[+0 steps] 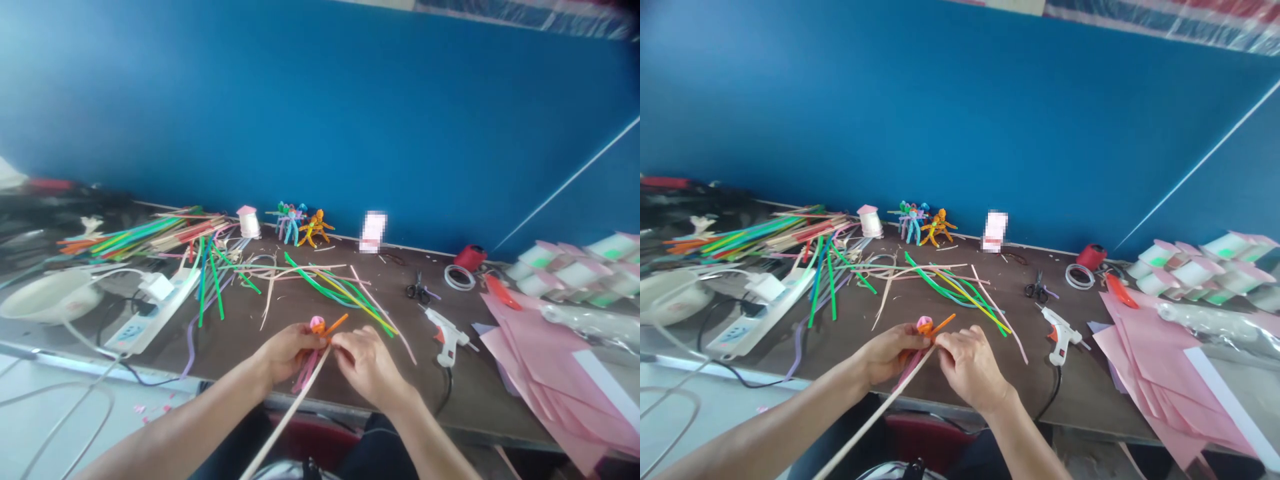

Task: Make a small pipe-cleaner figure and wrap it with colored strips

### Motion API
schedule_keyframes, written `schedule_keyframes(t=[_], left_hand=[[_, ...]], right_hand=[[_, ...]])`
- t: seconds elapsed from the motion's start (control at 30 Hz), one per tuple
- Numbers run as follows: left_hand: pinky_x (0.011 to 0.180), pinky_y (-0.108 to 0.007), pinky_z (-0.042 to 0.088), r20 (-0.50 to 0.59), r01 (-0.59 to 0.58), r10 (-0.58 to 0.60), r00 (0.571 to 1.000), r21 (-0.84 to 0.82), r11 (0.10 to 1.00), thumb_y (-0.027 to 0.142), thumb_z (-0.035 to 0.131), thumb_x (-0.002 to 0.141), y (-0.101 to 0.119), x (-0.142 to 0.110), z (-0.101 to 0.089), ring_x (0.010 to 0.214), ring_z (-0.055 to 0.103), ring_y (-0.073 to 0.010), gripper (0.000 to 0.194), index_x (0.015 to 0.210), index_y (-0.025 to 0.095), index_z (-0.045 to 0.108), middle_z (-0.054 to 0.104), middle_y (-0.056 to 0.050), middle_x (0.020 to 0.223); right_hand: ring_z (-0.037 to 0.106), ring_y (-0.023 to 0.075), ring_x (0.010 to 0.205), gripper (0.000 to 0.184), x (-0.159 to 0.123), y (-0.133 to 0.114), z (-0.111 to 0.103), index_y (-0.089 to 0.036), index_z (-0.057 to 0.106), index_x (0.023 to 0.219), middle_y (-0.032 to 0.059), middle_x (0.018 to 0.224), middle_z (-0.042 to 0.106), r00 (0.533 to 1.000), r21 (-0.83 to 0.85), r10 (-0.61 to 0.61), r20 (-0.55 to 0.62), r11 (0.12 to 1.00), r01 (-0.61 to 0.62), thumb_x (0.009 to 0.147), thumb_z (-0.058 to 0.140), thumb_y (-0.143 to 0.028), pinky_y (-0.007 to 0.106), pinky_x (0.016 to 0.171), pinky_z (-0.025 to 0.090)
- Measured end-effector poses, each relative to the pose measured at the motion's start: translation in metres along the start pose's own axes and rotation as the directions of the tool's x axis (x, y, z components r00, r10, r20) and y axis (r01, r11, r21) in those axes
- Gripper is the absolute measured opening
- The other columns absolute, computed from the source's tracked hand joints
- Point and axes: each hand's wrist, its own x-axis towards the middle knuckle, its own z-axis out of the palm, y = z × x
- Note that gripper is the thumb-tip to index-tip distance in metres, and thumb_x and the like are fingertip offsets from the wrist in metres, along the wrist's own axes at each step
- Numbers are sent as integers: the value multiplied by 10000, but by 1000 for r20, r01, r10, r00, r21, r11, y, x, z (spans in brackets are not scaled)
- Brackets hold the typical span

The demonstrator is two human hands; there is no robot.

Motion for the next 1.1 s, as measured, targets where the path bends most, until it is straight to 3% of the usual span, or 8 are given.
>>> schedule_keyframes(t=[0.27,0.5,0.6,0.7,0.77,0.9,1.0,1.1], left_hand=[[515,-153,404,52,-202,195,979,221,954,138,761,527,2,-6,13,549,525,-60,314,779,130,574,578,17,658],[538,-174,395,39,-261,261,964,291,920,166,739,532,-2,2,8,575,529,-82,338,817,140,558,567,22,658],[601,-190,414,17,-279,284,959,260,925,123,726,512,-3,5,7,633,554,-102,374,846,141,557,588,10,696],[587,-187,406,0,-291,303,953,280,915,80,688,519,-4,7,8,614,541,-96,376,864,136,551,586,14,690],[584,-185,402,10,-314,330,944,336,888,70,663,544,-4,7,9,621,537,-95,350,866,133,543,582,16,691],[621,-183,415,61,-357,371,927,451,818,60,650,575,-2,5,9,689,548,-106,328,872,132,529,584,9,733],[537,-167,411,83,-316,313,946,459,830,87,671,589,1,2,8,601,532,-84,336,892,134,533,570,17,707],[385,-155,342,137,-158,120,983,309,938,141,668,622,3,-2,3,419,444,-44,357,954,145,538,531,37,645]], right_hand=[[572,143,622,224,0,2,2,-215,585,820,3,675,648,996,65,58,-73,996,-54,789,431,-54,276,677,302],[572,146,611,176,2,0,5,-226,587,800,-7,667,651,987,133,132,-94,984,-119,801,460,-104,272,674,335],[568,143,566,96,3,-1,7,-223,566,809,-12,637,646,966,311,245,-85,927,-208,803,486,-171,253,619,376],[565,133,506,57,5,0,9,-213,552,805,-15,597,634,937,496,348,-24,818,-291,804,499,-234,229,533,391],[574,135,508,65,6,0,9,-206,557,767,-9,592,634,922,544,388,15,770,-333,790,516,-252,222,512,395],[579,141,518,93,9,2,11,-192,561,685,5,581,635,900,529,436,29,757,-383,757,534,-244,221,504,393],[554,127,479,123,11,5,14,-177,551,653,7,551,622,884,581,464,61,704,-409,754,518,-240,211,466,377],[518,109,426,155,11,10,17,-162,542,658,0,502,598,860,690,500,102,587,-423,756,525,-281,200,425,358]])
